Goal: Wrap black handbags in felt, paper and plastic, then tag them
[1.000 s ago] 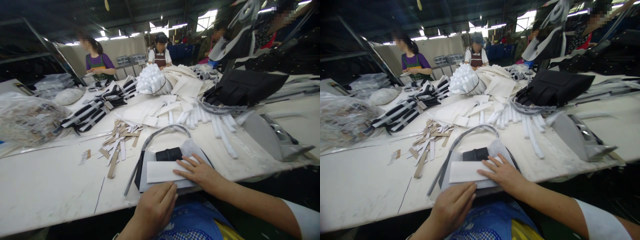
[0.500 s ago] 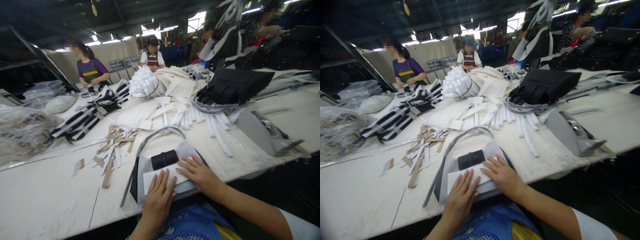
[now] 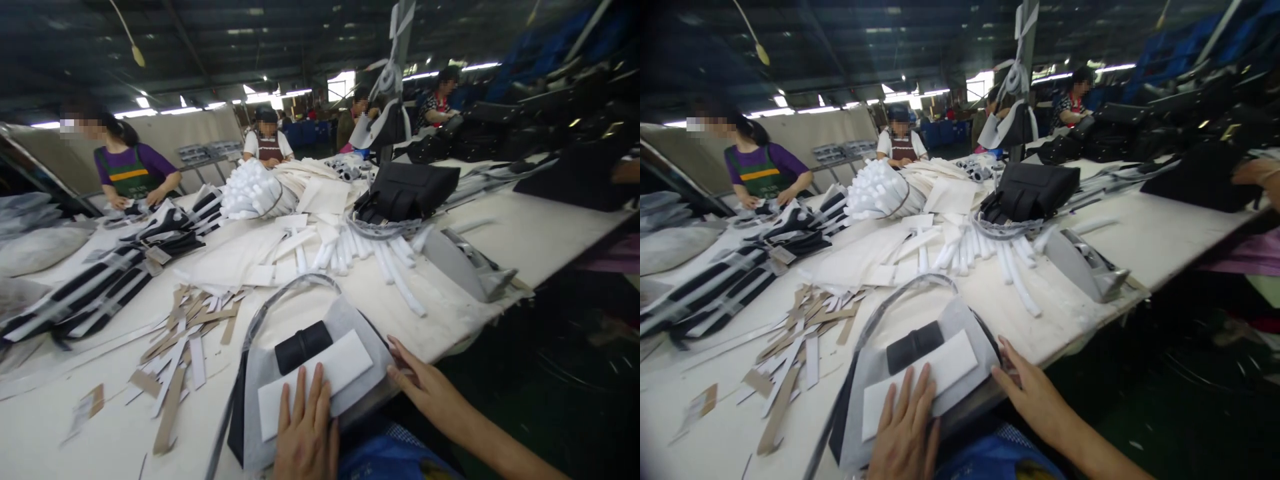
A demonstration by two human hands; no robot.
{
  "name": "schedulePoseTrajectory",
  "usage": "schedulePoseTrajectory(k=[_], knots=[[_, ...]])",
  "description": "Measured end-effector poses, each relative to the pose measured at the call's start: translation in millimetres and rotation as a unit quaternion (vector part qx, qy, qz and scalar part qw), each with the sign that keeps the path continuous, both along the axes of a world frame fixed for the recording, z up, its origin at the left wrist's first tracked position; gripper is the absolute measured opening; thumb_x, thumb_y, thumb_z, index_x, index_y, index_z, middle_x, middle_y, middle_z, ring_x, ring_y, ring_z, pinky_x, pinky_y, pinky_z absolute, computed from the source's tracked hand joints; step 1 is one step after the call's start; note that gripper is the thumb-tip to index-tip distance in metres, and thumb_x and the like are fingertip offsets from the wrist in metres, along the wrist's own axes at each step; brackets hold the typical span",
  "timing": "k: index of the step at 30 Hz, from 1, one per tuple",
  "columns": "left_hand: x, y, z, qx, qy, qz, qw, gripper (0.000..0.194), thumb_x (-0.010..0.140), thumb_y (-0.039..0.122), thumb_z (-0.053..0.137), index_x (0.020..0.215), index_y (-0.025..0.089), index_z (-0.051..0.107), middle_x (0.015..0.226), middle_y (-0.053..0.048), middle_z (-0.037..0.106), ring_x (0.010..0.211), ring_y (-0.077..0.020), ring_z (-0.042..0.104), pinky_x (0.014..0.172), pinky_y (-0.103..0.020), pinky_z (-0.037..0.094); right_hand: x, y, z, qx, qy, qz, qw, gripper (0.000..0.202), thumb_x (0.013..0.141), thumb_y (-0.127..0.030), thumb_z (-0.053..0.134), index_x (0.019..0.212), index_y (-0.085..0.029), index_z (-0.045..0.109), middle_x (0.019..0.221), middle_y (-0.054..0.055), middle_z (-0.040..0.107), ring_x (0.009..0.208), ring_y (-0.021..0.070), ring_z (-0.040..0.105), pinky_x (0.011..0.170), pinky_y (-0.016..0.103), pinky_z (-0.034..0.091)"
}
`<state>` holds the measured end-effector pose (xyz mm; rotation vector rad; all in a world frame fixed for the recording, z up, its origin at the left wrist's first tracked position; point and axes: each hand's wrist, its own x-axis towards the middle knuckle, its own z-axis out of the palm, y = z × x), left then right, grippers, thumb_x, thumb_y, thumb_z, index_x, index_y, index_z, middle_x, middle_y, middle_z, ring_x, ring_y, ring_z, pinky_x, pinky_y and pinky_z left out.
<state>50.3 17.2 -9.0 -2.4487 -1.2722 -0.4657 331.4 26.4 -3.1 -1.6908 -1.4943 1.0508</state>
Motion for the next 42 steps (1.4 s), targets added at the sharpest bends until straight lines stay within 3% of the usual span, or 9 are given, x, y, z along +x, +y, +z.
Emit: schedulePoseTrajectory(k=[8,12,16,20,24,28,33,37,42], knots=[[2.3,6.9,-29.6,0.009,0.004,0.038,0.999,0.064,0.093,0.032,0.051,0.154,0.031,0.03,0.149,-0.005,0.05,0.135,-0.0331,0.045,0.104,-0.055,0.036,-17.2,16.1,41.5,-0.087,0.222,0.012,0.971,0.064,0.082,-0.057,0.07,0.132,-0.019,0.056,0.133,0.01,0.063,0.128,0.0287,0.055,0.114,0.045,0.039],[4.0,6.4,-30.0,0.005,-0.039,0.051,0.998,0.076,0.09,0.039,0.053,0.156,0.033,0.016,0.147,-0.006,0.052,0.133,-0.0332,0.048,0.104,-0.056,0.037,-33.6,18.2,62.9,-0.133,0.412,-0.01,0.901,0.055,0.083,-0.048,0.074,0.125,-0.019,0.055,0.128,0.01,0.065,0.119,0.0254,0.061,0.104,0.039,0.05],[-3.5,8.9,-24.7,0.015,-0.043,0.052,0.998,0.073,0.092,0.035,0.051,0.157,0.03,0.017,0.148,-0.006,0.051,0.135,-0.0298,0.047,0.105,-0.05,0.039,-50.8,26.1,71.9,-0.117,0.441,-0.027,0.889,0.059,0.077,-0.046,0.08,0.123,-0.019,0.054,0.123,0.009,0.066,0.115,0.0252,0.063,0.097,0.038,0.053],[-6.5,13.2,-24.3,0.035,-0.028,0.056,0.997,0.067,0.096,0.034,0.048,0.156,0.028,0.02,0.149,-0.005,0.05,0.135,-0.0281,0.048,0.105,-0.045,0.039,-44.7,39.8,62.7,-0.088,0.346,0.034,0.934,0.06,0.08,-0.056,0.073,0.124,-0.019,0.056,0.117,0.008,0.068,0.109,0.0235,0.065,0.092,0.035,0.053],[0.4,15.5,-27.5,0.044,-0.025,0.056,0.997,0.062,0.098,0.047,0.043,0.154,0.031,0.026,0.148,-0.005,0.051,0.133,-0.0304,0.049,0.106,-0.047,0.038,1.7,68.9,47.1,-0.044,-0.017,0.131,0.99,0.052,0.084,-0.067,0.059,0.093,-0.017,0.069,0.087,0.005,0.073,0.082,0.0214,0.067,0.072,0.029,0.052],[3.2,14.8,-26.9,0.034,-0.018,0.051,0.998,0.062,0.097,0.052,0.045,0.153,0.033,0.027,0.151,-0.003,0.048,0.135,-0.0308,0.047,0.106,-0.048,0.04,56.1,110.0,43.2,0.01,-0.201,0.006,0.979,0.05,0.097,-0.057,0.039,0.096,-0.016,0.067,0.09,0.011,0.071,0.088,0.0246,0.065,0.079,0.034,0.048],[-4.1,14.4,-12.7,0.026,0.05,0.047,0.997,0.067,0.093,0.011,0.047,0.154,0.031,0.025,0.154,-0.001,0.043,0.136,-0.028,0.048,0.103,-0.044,0.049,83.4,142.5,34.8,0.035,-0.312,-0.075,0.946,0.054,0.079,-0.034,0.072,0.124,-0.009,0.054,0.123,0.023,0.061,0.116,0.0342,0.057,0.094,0.039,0.042],[-13.0,19.9,3.0,0.016,0.103,0.029,0.994,0.083,0.083,-0.009,0.039,0.154,0.03,0.021,0.153,0.0,0.043,0.133,-0.0238,0.052,0.1,-0.036,0.053,101.2,132.1,34.3,0.018,-0.33,-0.076,0.941,0.057,0.083,-0.025,0.065,0.134,-0.006,0.049,0.108,0.02,0.07,0.105,0.0326,0.066,0.089,0.038,0.047],[-17.5,29.9,19.5,-0.06,0.104,0.001,0.993,0.085,0.081,-0.012,0.037,0.153,0.031,0.028,0.151,-0.002,0.046,0.129,-0.0229,0.056,0.099,-0.033,0.055,144.7,70.4,53.9,0.013,-0.314,-0.097,0.944,0.045,0.089,-0.029,0.052,0.128,-0.008,0.06,0.12,0.019,0.068,0.112,0.033,0.064,0.098,0.041,0.048]])
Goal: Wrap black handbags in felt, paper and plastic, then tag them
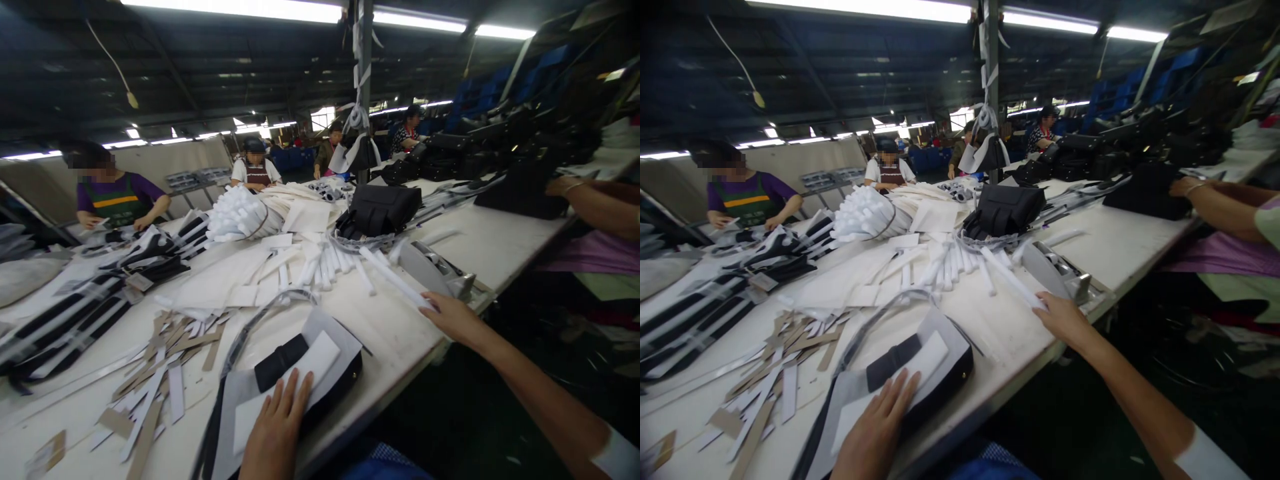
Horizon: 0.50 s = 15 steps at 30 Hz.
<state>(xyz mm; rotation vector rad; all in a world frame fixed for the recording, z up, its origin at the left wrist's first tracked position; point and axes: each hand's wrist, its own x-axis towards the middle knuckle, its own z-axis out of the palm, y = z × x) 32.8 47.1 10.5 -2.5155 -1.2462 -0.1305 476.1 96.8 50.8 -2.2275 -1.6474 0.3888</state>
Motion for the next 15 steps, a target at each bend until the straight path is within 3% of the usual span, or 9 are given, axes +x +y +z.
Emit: schedulePoseTrajectory(k=[2,4,7,10,15], knots=[[1.7,2.5,10.3,-0.051,-0.011,0.009,0.999,0.083,0.08,-0.012,0.037,0.151,0.03,0.035,0.15,-0.002,0.048,0.128,-0.0237,0.056,0.098,-0.034,0.056,7.4,-30.2,7.8,0.045,0.034,0.029,0.998,0.046,0.089,-0.035,0.053,0.128,-0.013,0.063,0.128,0.015,0.065,0.12,0.0319,0.06,0.105,0.041,0.045],[4.5,4.9,23.8,-0.111,-0.022,0.021,0.993,0.079,0.08,-0.011,0.039,0.148,0.03,0.041,0.149,-0.003,0.049,0.128,-0.0249,0.056,0.097,-0.036,0.056,1.1,-55.0,12.9,0.097,0.074,0.112,0.986,0.043,0.089,-0.042,0.056,0.125,-0.021,0.067,0.131,0.01,0.064,0.123,0.0312,0.057,0.109,0.042,0.043],[8.6,10.0,45.2,-0.187,-0.039,0.033,0.981,0.07,0.084,-0.005,0.046,0.145,0.029,0.045,0.148,-0.003,0.05,0.129,-0.0255,0.055,0.099,-0.037,0.055,-33.4,-75.9,12.7,0.114,0.092,0.274,0.951,0.03,0.093,-0.04,0.057,0.117,-0.031,0.073,0.122,0.007,0.066,0.114,0.0272,0.061,0.1,0.039,0.049],[11.5,14.7,60.5,-0.23,-0.05,0.039,0.971,0.065,0.087,0.003,0.055,0.145,0.03,0.045,0.148,-0.004,0.05,0.128,-0.027,0.056,0.099,-0.039,0.055,-83.9,-81.0,2.3,0.144,0.06,0.378,0.912,0.033,0.096,-0.023,0.051,0.119,-0.035,0.071,0.112,0.007,0.067,0.104,0.0224,0.064,0.09,0.036,0.053],[12.7,15.6,68.2,-0.245,-0.053,0.038,0.967,0.061,0.089,0.008,0.056,0.145,0.029,0.044,0.148,-0.006,0.05,0.127,-0.027,0.057,0.1,-0.041,0.054,-159.5,-72.3,-23.6,0.308,0.002,0.382,0.871,0.041,0.092,-0.005,0.047,0.123,-0.024,0.068,0.108,0.008,0.069,0.103,0.0228,0.062,0.091,0.04,0.052]])
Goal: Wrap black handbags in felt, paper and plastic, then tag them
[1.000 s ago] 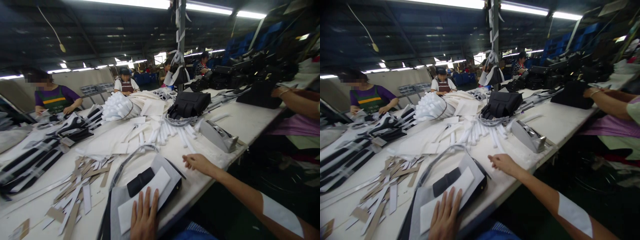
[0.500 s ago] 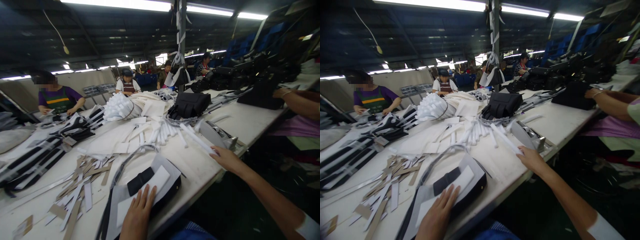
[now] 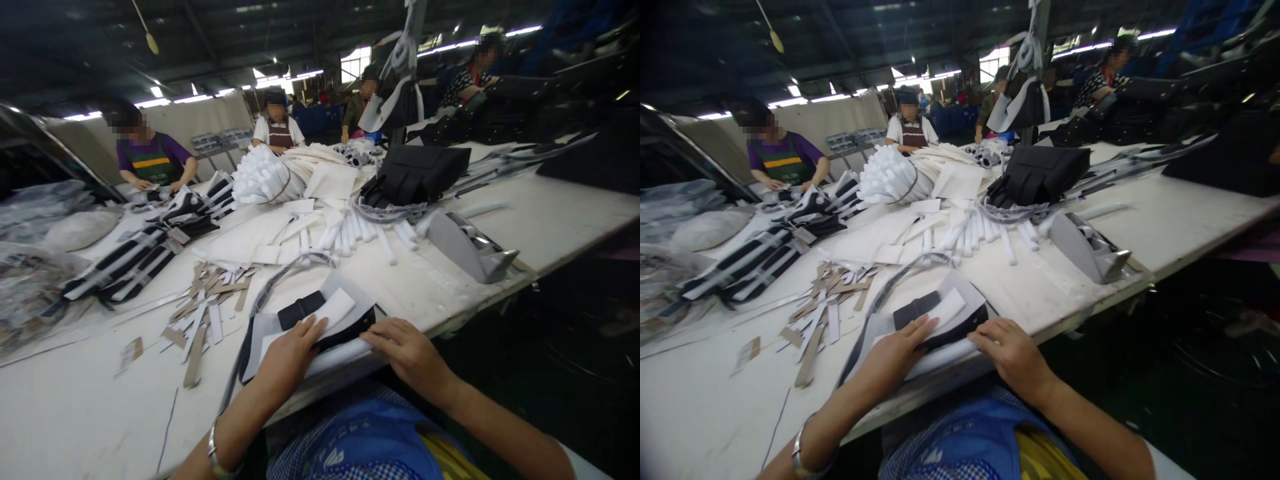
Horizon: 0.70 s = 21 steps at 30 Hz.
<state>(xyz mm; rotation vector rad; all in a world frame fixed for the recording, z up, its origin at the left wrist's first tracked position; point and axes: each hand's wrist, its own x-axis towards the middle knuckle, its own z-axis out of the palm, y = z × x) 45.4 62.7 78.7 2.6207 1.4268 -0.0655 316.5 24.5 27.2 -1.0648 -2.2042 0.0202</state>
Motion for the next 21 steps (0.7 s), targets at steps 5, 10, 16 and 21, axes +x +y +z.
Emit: schedulePoseTrajectory(k=[5,10,16,21], knots=[[-3.6,-4.5,-15.6,0.037,-0.007,0.003,0.999,0.065,0.088,0.012,0.061,0.148,0.029,0.04,0.149,-0.007,0.05,0.129,-0.0266,0.055,0.101,-0.039,0.053,-38.3,16.4,-21.6,0.103,0.033,-0.04,0.993,0.031,0.094,-0.008,0.049,0.107,-0.024,0.072,0.093,0.006,0.073,0.092,0.0222,0.063,0.083,0.039,0.053],[-0.4,-15.1,-43.9,0.144,0.009,-0.002,0.99,0.077,0.081,0.02,0.074,0.148,0.025,0.038,0.149,-0.012,0.049,0.129,-0.0332,0.055,0.099,-0.046,0.054,-35.0,25.3,-34.5,0.118,0.043,-0.024,0.992,0.029,0.096,-0.01,0.052,0.11,-0.024,0.073,0.099,0.005,0.074,0.096,0.0211,0.064,0.085,0.037,0.055],[1.6,-21.6,-51.1,0.185,0.003,0.003,0.983,0.069,0.086,0.027,0.07,0.148,0.025,0.039,0.149,-0.01,0.049,0.129,-0.0331,0.054,0.1,-0.046,0.053,-12.1,28.0,-33.2,0.106,-0.01,0.009,0.994,0.032,0.097,-0.012,0.052,0.122,-0.023,0.069,0.111,0.006,0.074,0.103,0.0223,0.065,0.086,0.038,0.054],[0.2,-19.6,-50.9,0.19,-0.001,0.004,0.982,0.064,0.09,0.031,0.066,0.148,0.026,0.04,0.148,-0.011,0.051,0.13,-0.033,0.054,0.1,-0.046,0.053,-6.0,32.4,-37.5,0.105,0.002,-0.005,0.995,0.035,0.095,-0.01,0.052,0.121,-0.025,0.069,0.107,0.006,0.074,0.1,0.0217,0.065,0.087,0.039,0.054]])
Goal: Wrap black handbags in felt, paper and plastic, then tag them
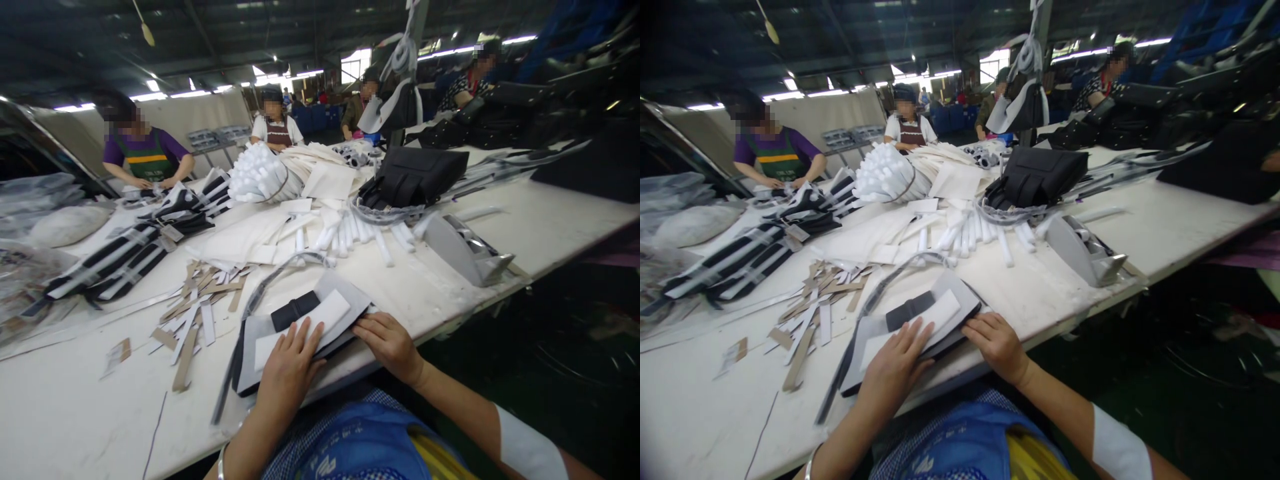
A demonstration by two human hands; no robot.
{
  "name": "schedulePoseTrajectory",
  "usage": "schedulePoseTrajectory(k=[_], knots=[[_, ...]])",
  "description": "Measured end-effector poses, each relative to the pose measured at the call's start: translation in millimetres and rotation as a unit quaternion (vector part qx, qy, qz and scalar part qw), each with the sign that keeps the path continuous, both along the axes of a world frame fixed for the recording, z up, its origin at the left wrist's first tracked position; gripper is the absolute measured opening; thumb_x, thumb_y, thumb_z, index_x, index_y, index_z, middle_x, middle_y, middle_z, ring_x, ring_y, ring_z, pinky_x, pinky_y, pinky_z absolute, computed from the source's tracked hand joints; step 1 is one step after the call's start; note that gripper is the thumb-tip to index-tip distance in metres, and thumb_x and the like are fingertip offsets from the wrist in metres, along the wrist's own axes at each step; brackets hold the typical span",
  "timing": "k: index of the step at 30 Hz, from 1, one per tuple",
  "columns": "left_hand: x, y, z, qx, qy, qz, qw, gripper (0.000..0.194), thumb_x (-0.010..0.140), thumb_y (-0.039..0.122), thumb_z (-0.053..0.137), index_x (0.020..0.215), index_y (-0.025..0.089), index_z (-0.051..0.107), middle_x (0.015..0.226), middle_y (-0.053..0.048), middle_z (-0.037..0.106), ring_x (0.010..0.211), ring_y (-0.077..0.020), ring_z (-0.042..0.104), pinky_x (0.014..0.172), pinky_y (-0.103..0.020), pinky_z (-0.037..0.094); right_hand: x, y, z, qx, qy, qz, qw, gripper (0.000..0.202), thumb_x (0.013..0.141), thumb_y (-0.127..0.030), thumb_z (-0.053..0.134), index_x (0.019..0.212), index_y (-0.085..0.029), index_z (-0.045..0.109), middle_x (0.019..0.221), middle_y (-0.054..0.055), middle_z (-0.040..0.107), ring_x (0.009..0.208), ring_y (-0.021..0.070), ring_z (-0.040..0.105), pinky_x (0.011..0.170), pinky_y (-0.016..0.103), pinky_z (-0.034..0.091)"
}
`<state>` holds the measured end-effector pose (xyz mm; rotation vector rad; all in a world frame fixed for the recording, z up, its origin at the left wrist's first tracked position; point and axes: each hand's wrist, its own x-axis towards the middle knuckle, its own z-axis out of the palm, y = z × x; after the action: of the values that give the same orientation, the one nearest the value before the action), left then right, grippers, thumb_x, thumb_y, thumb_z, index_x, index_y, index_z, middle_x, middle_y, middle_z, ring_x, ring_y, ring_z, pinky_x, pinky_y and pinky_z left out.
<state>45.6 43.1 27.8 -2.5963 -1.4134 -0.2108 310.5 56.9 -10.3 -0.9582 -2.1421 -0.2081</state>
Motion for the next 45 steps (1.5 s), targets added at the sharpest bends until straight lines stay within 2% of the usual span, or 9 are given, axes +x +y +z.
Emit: schedulePoseTrajectory(k=[5,10,19,26,30,34,36,39,45], knots=[[3.3,-2.9,-5.1,0.019,0.015,0.004,1.0,0.06,0.092,0.026,0.063,0.148,0.026,0.041,0.148,-0.009,0.05,0.13,-0.0328,0.054,0.1,-0.047,0.053,-0.3,-4.0,13.3,0.012,0.02,0.028,0.999,0.036,0.095,-0.009,0.052,0.124,-0.026,0.065,0.104,0.005,0.074,0.101,0.0189,0.066,0.094,0.037,0.054],[4.2,-6.7,-13.0,0.035,0.04,0.02,0.998,0.059,0.093,0.018,0.058,0.148,0.028,0.041,0.151,-0.007,0.048,0.133,-0.0328,0.051,0.101,-0.048,0.051,8.5,16.1,39.3,-0.022,-0.094,0.058,0.994,0.052,0.096,-0.012,0.055,0.144,-0.03,0.049,0.14,0.005,0.058,0.139,0.0245,0.044,0.12,0.053,0.03],[42.7,-6.7,-10.5,0.058,0.031,0.033,0.997,0.038,0.096,0.016,0.043,0.131,0.009,0.056,0.149,-0.018,0.047,0.141,-0.0324,0.04,0.112,-0.058,0.038,17.7,35.6,-9.4,-0.048,-0.046,0.119,0.991,0.048,0.102,-0.012,0.043,0.147,-0.029,0.045,0.136,0.003,0.061,0.13,0.0199,0.054,0.118,0.049,0.034],[52.5,2.3,-21.7,0.07,0.039,0.026,0.996,0.053,0.095,0.018,0.052,0.147,0.019,0.041,0.143,-0.018,0.054,0.132,-0.0323,0.051,0.107,-0.054,0.045,18.9,29.9,-0.8,-0.046,-0.025,0.114,0.992,0.047,0.1,-0.011,0.047,0.144,-0.027,0.049,0.134,0.004,0.063,0.131,0.0203,0.053,0.117,0.047,0.037],[44.7,-1.4,-32.0,0.095,0.03,0.02,0.995,0.058,0.095,0.01,0.044,0.151,0.022,0.035,0.146,-0.015,0.052,0.135,-0.0306,0.049,0.109,-0.052,0.045,35.5,6.8,2.4,-0.077,0.139,-0.023,0.987,0.04,0.095,-0.02,0.06,0.134,-0.025,0.058,0.129,0.008,0.065,0.125,0.024,0.058,0.11,0.046,0.047],[45.5,-1.4,-35.9,0.108,0.012,0.02,0.994,0.061,0.092,0.004,0.041,0.151,0.023,0.037,0.145,-0.014,0.053,0.134,-0.0296,0.05,0.108,-0.052,0.046,40.5,-16.3,-2.2,-0.316,0.324,-0.146,0.88,0.032,0.093,-0.044,0.059,0.116,-0.022,0.066,0.105,0.01,0.072,0.089,0.0241,0.072,0.081,0.039,0.062],[47.0,-1.1,-36.8,0.113,0.001,0.025,0.993,0.063,0.091,0.003,0.041,0.15,0.023,0.038,0.145,-0.014,0.053,0.134,-0.0294,0.05,0.109,-0.052,0.045,33.5,-19.5,-3.3,-0.47,0.397,-0.122,0.779,0.045,0.087,-0.055,0.062,0.114,-0.019,0.065,0.101,0.011,0.073,0.081,0.0249,0.073,0.071,0.038,0.063],[48.0,-1.1,-37.3,0.116,-0.012,0.03,0.993,0.064,0.09,0.003,0.041,0.151,0.024,0.037,0.146,-0.013,0.053,0.134,-0.0285,0.05,0.109,-0.051,0.045,18.7,-15.4,5.5,-0.586,0.472,-0.044,0.657,0.066,0.077,-0.059,0.072,0.127,-0.018,0.06,0.118,0.013,0.07,0.1,0.0276,0.071,0.087,0.042,0.059],[36.0,0.0,-38.9,0.126,-0.031,0.019,0.991,0.067,0.093,0.002,0.034,0.153,0.029,0.029,0.149,-0.007,0.05,0.137,-0.0235,0.046,0.113,-0.047,0.04,3.6,-6.9,48.1,-0.627,0.457,0.069,0.628,0.055,0.081,-0.058,0.07,0.116,-0.016,0.07,0.116,0.01,0.071,0.118,0.0293,0.06,0.11,0.046,0.04]])
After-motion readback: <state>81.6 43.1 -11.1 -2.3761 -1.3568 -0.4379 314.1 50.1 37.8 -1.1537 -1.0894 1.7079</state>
